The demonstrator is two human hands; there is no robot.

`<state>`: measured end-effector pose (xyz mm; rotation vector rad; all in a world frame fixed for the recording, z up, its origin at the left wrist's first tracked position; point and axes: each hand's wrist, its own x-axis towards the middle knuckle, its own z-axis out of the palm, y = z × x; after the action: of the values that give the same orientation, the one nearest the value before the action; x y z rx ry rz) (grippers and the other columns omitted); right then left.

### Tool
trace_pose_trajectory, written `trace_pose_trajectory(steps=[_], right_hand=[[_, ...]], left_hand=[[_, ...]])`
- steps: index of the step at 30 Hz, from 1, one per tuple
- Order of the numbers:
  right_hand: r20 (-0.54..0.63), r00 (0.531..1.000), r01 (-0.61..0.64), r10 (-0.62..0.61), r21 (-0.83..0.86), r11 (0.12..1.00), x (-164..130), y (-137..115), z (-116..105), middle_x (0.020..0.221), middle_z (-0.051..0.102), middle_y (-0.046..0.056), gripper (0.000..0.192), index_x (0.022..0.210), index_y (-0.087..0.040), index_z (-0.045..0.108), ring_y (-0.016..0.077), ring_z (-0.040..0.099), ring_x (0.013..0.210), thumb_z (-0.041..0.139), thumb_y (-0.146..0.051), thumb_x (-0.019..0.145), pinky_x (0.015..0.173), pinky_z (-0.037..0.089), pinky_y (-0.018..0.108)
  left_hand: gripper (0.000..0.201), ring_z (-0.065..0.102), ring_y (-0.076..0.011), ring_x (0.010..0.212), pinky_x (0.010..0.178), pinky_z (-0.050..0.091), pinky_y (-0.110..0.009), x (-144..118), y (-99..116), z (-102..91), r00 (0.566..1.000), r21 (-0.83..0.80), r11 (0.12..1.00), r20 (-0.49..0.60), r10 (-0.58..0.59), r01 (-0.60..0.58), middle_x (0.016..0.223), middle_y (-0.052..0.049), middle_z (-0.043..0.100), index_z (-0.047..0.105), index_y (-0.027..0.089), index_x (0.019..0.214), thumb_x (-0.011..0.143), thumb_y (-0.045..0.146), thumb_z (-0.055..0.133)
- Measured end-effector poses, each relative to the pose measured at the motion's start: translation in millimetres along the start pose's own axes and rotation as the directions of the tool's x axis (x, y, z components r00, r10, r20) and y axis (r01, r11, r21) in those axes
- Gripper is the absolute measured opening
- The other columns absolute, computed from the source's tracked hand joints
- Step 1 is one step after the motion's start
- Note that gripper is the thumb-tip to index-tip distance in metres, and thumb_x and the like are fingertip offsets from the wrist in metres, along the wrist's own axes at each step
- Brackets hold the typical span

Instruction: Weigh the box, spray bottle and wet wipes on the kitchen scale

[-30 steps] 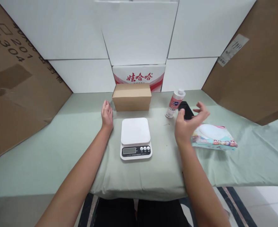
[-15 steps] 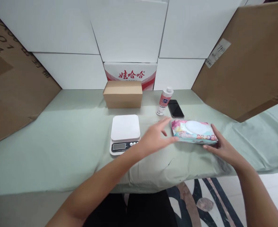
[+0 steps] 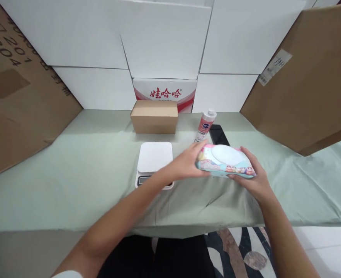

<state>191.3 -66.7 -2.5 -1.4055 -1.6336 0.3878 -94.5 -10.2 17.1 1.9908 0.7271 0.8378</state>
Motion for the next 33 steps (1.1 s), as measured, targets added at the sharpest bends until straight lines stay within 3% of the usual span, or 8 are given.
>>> trace_pose_trajectory(steps=[3,6,12,19,22,26,29,33], right_hand=[[0.025,0.983,0.177,-0.182,0.126,0.976,16.3,-47.5,53.3,0.152,0.061,0.015,0.095,0.154,-0.032,0.055,0.0376,0.06,0.141,0.095,-0.051,0.07,0.121,0.048,0.055],[0.071,0.954,0.265,-0.291,0.252,0.931,37.8,-84.6,113.3,0.15,0.061,0.013,0.094,0.153,-0.03,0.055,0.0371,0.059,0.139,0.094,-0.056,0.071,0.119,0.049,0.055],[0.151,0.918,0.287,-0.366,0.382,0.878,48.2,-97.6,186.9,0.146,0.061,0.013,0.087,0.151,-0.029,0.054,0.0359,0.059,0.136,0.088,-0.059,0.077,0.116,0.051,0.055],[0.176,0.931,0.255,-0.319,0.312,0.915,32.5,-82.5,191.2,0.152,0.056,0.014,0.092,0.156,-0.029,0.049,0.0372,0.059,0.133,0.081,-0.068,0.08,0.112,0.052,0.055],[0.046,0.978,0.172,-0.203,0.367,0.914,32.4,-69.8,186.6,0.157,0.051,0.013,0.087,0.163,-0.033,0.038,0.0225,0.068,0.087,0.053,-0.08,0.09,0.076,0.059,0.041],[-0.174,0.985,0.068,0.015,0.461,0.885,40.8,-50.3,180.2,0.149,0.056,0.011,0.073,0.161,-0.038,0.038,0.0091,0.045,0.055,0.033,-0.073,0.097,0.054,0.043,0.031],[-0.132,0.991,0.045,0.029,0.524,0.851,45.0,-44.3,180.8,0.146,0.059,0.011,0.073,0.156,-0.037,0.045,0.0077,0.043,0.053,0.043,-0.073,0.093,0.053,0.043,0.03],[0.062,0.991,0.059,-0.115,0.578,0.814,39.7,-48.7,185.2,0.156,0.055,0.013,0.086,0.158,-0.037,0.044,0.009,0.051,0.057,0.057,-0.081,0.086,0.057,0.05,0.031]], left_hand=[[0.112,0.052,-0.0398,0.145,0.119,0.05,-0.051,-46.1,1.8,-60.5,0.985,0.045,0.998,-0.161,0.061,-0.054,0.158,-0.018,0.051,0.039,0.025,0.164,0.068,0.052,0.092],[0.113,0.063,-0.0362,0.132,0.099,0.063,-0.042,-87.5,-11.8,-109.6,0.964,0.044,0.998,-0.264,-0.041,0.054,0.158,-0.017,0.052,0.04,0.028,0.164,0.067,0.051,0.093],[0.124,0.069,-0.0348,0.126,0.091,0.066,-0.038,-131.2,-54.3,-135.6,0.891,-0.156,0.965,-0.376,-0.254,0.209,0.163,-0.02,0.048,0.037,0.024,0.165,0.06,0.048,0.098],[0.121,0.072,-0.0301,0.113,0.082,0.063,-0.031,-137.9,-62.3,-137.3,0.893,-0.227,0.946,-0.338,-0.297,0.229,0.148,-0.017,0.063,0.042,0.026,0.163,0.059,0.046,0.099],[0.121,0.068,-0.0167,0.087,0.061,0.053,-0.022,-144.2,-65.9,-150.4,0.9,-0.205,0.958,-0.347,-0.262,0.2,0.153,-0.015,0.059,0.041,0.032,0.164,0.06,0.052,0.098],[0.116,0.051,-0.0052,0.065,0.051,0.043,-0.02,-153.1,-78.6,-169.8,0.869,-0.208,0.977,-0.475,-0.141,0.045,0.163,-0.015,0.05,0.043,0.04,0.161,0.061,0.072,0.09],[0.118,0.047,-0.0043,0.062,0.051,0.041,-0.02,-155.1,-86.2,-172.2,0.849,-0.21,0.978,-0.514,-0.124,0.015,0.159,-0.017,0.054,0.043,0.039,0.161,0.06,0.08,0.085],[0.121,0.053,-0.0076,0.069,0.052,0.042,-0.021,-153.0,-85.0,-158.0,0.893,-0.19,0.98,-0.429,-0.137,0.059,0.163,-0.017,0.049,0.043,0.037,0.162,0.057,0.074,0.091]])
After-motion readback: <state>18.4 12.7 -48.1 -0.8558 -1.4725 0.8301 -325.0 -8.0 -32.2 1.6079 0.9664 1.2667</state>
